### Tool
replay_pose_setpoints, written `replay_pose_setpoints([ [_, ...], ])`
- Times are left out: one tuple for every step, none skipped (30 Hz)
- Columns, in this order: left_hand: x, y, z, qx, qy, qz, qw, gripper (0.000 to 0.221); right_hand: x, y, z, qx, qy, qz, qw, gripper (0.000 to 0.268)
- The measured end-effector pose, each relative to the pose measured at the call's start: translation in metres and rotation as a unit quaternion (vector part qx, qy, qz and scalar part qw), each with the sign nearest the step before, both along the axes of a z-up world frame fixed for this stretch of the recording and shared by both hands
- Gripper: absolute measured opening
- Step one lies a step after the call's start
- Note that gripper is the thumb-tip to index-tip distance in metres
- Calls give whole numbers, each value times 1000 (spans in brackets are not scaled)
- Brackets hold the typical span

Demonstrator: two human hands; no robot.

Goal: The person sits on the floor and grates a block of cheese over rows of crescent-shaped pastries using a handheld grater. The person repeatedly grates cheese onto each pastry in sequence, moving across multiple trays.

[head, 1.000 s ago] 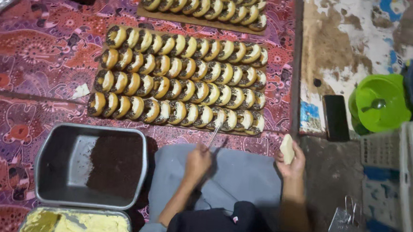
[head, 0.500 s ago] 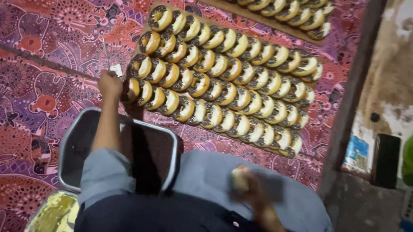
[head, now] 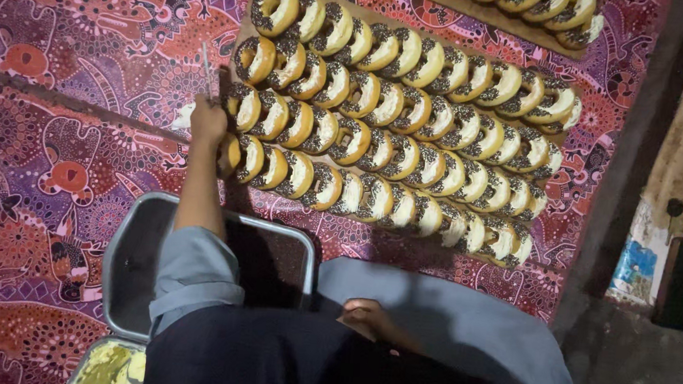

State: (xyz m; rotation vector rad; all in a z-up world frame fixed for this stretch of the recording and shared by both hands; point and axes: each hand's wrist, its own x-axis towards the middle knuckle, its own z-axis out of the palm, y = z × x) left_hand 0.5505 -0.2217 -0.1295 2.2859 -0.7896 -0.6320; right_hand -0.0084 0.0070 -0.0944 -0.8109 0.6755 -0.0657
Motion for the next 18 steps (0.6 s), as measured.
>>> replay_pose_setpoints([
  [2,0,-1,-7,-2,11,1000,42,-1,4,-8,-7,-17,-16,1000,24],
  [4,-1,-3,-7,-9,18,1000,39,-2,6,-14,-15,-35,-32,999,23],
  [5,-2,-4,-7,-15,23,1000,37,-3,7,-17,-23,-51,-48,997,22],
  [3,-3,-6,-6,-21,28,999,35,-6,7,-18,-151,-81,-42,984,21],
  [2,-2,-7,-7,-25,19,999,35,-7,6,-19,-277,-111,-32,954,21],
  [2,0,-8,-8,-30,11,999,35,-8,7,-18,-398,-138,-21,907,21],
  [2,0,-8,-11,-35,2,999,36,-8,8,-16,-279,-60,-9,958,20],
  [1,0,-8,-12,-41,-3,999,35,-6,7,-15,-153,18,4,988,20],
  [1,1,-7,-14,-48,-8,999,34,-5,7,-14,-23,93,19,995,20],
  [1,1,-8,-15,-55,-13,998,33,-3,6,-14,-24,75,6,997,20],
  [1,1,-8,-8,-38,7,999,33,1,5,-14,-28,58,-2,998,20],
  [2,0,-8,-1,-21,27,999,33,6,3,-16,-38,46,-6,998,21],
  [5,1,-8,7,-5,47,999,33,12,-1,-19,-44,42,-5,998,21],
  [9,3,-7,1,-12,50,999,34,20,-9,-24,-54,36,2,998,21],
  [10,3,-8,-6,-17,53,998,36,25,-14,-26,-60,33,2,998,21],
  [12,4,-9,-13,-21,56,998,37,28,-18,-27,-63,33,3,997,21],
  [13,2,-9,-16,-16,57,998,36,29,-24,-28,-67,32,-1,997,21],
  [13,4,-9,-19,-12,58,998,36,27,-29,-28,-73,31,-4,997,21],
])
